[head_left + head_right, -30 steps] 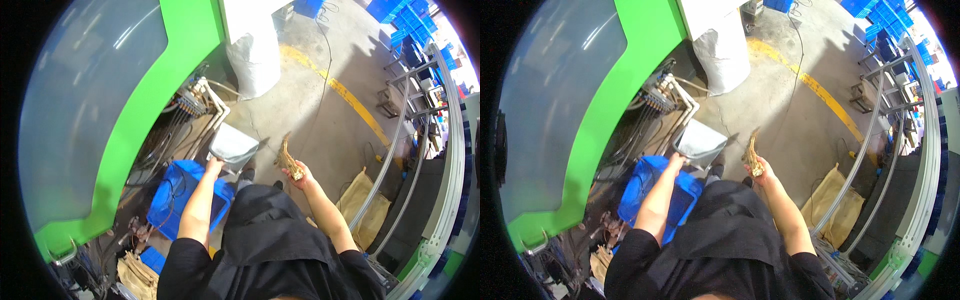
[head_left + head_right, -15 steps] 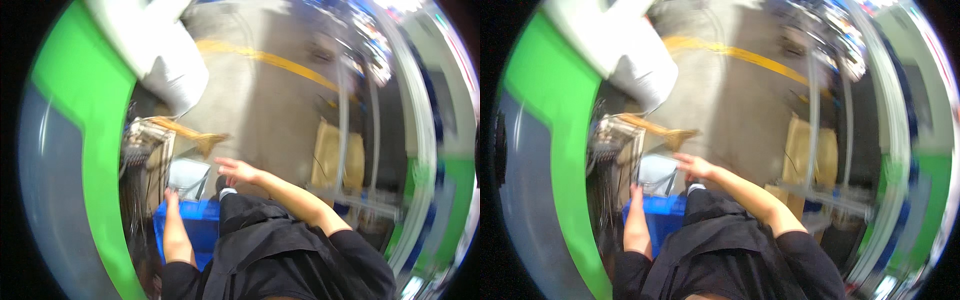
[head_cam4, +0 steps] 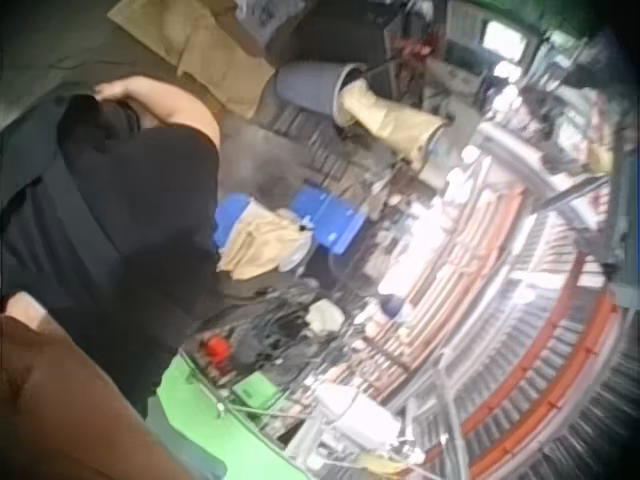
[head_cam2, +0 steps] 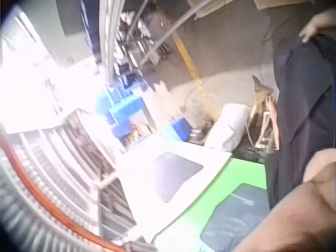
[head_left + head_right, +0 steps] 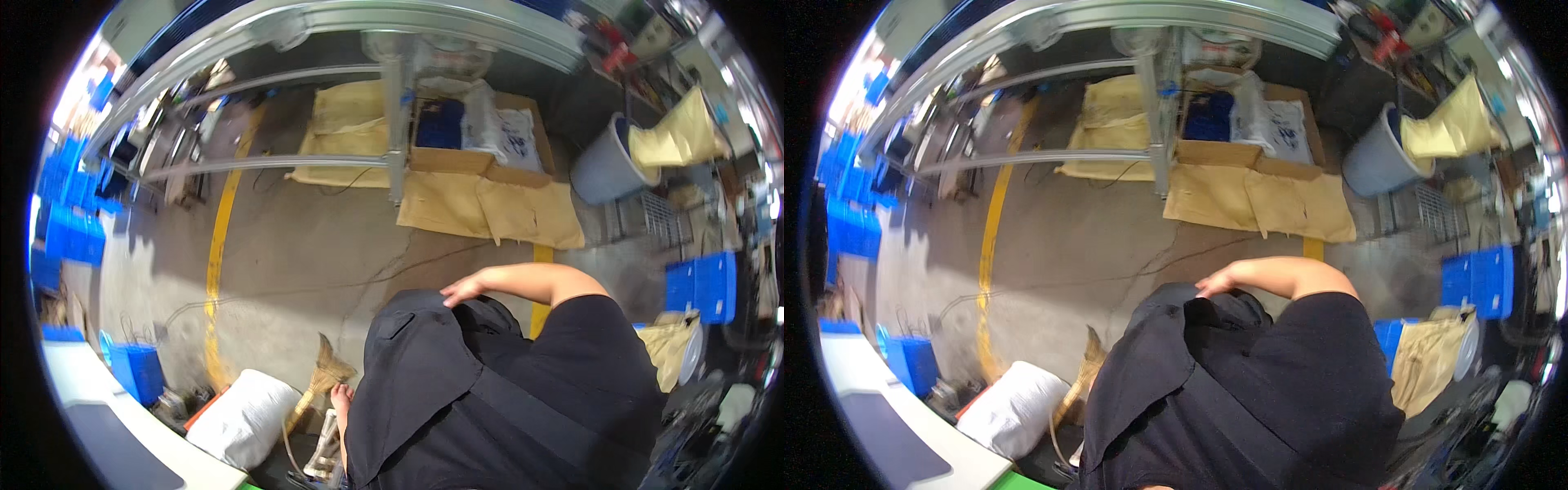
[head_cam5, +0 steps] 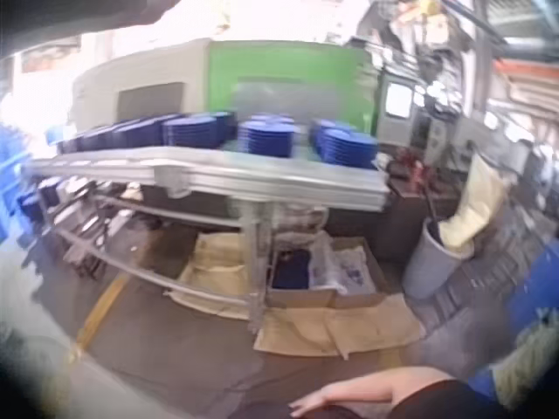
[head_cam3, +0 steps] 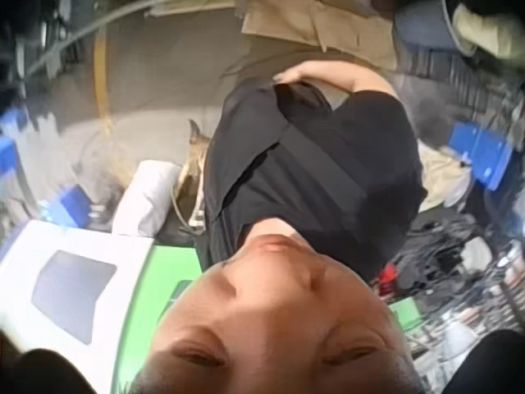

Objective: The person sweeps a pile of blue plastic pellets from the factory floor into a metal dustpan using a traditional straw broom. After collecting the pellets, the person pours them into a large white bucket and then places a yellow cloth over the bucket's opening.

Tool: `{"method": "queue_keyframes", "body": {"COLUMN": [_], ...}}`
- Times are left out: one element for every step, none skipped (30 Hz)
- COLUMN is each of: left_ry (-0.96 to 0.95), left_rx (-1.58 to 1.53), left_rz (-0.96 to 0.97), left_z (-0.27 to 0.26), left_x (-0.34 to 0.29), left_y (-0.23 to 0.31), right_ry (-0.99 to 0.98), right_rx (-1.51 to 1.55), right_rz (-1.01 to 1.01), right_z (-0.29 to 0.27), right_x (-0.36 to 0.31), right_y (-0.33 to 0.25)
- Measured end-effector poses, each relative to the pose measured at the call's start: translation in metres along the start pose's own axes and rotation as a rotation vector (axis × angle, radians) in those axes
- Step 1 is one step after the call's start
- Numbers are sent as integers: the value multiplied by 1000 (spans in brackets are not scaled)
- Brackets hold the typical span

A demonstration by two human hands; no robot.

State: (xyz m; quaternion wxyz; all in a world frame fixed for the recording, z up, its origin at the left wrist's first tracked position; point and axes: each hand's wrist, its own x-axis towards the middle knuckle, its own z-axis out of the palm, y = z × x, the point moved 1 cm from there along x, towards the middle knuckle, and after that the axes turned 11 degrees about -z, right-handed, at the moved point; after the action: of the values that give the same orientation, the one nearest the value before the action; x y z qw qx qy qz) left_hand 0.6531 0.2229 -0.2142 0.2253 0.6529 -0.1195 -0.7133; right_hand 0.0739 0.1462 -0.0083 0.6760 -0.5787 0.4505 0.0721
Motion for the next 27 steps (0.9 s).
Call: {"method": "queue_keyframes", "body": {"left_ry": [92,192,311,316,304,293,228,168,120,69,-143,-136,-148,-147,-232,-306,-382,-367,-357,-344,-338,-324,-308,-291,-302,-258,-214], "left_rx": [60,120,136,136,149,161,256,338,408,468,592,721,850,969,1077,1180,1282,1369,1457,1545,1580,1530,1480,1430,1394,1401,1407], "left_rz": [13,20,20,13,-6,-27,-22,-16,-5,-3,-9,23,45,80,142,206,273,246,220,195,270,209,148,85,40,15,-12], "left_z": [34,81,122,145,181,215,245,268,290,320,342,361,416,458,483,498,511,525,539,547,552,558,564,570,576,587,597], "left_x": [-1,-19,-53,-61,-61,-59,-50,-34,-22,-14,-2,6,-3,-13,-13,-12,-10,-5,2,17,29,37,46,56,65,76,86], "left_y": [26,63,103,119,134,144,149,149,154,155,159,153,143,139,138,139,141,141,143,144,145,147,148,150,152,154,156], "right_ry": [59,178,268,361,467,558,656,746,779,809,826,947,1072,1193,1155,1177,1200,1234,1368,1433,1497,1556,1582,1559,1533,1509,1481], "right_rx": [201,431,615,819,1037,1122,1205,1278,1077,875,666,696,724,738,1018,1082,1145,1213,1271,1311,1351,1397,1467,1386,1302,1211,1121], "right_rz": [19,18,20,-2,-11,-45,-77,-109,58,232,408,441,499,541,403,357,309,271,239,217,193,180,220,271,322,368,415], "right_z": [25,42,53,64,86,115,145,165,169,176,184,198,217,224,222,206,190,176,171,168,164,161,159,160,160,155,150], "right_x": [-33,-65,-89,-118,-144,-142,-126,-118,-123,-133,-146,-147,-145,-147,-153,-163,-174,-186,-192,-193,-191,-193,-195,-201,-209,-219,-225], "right_y": [39,62,61,68,90,143,205,244,259,273,282,293,306,315,319,306,289,279,276,281,288,288,289,287,282,281,283]}}
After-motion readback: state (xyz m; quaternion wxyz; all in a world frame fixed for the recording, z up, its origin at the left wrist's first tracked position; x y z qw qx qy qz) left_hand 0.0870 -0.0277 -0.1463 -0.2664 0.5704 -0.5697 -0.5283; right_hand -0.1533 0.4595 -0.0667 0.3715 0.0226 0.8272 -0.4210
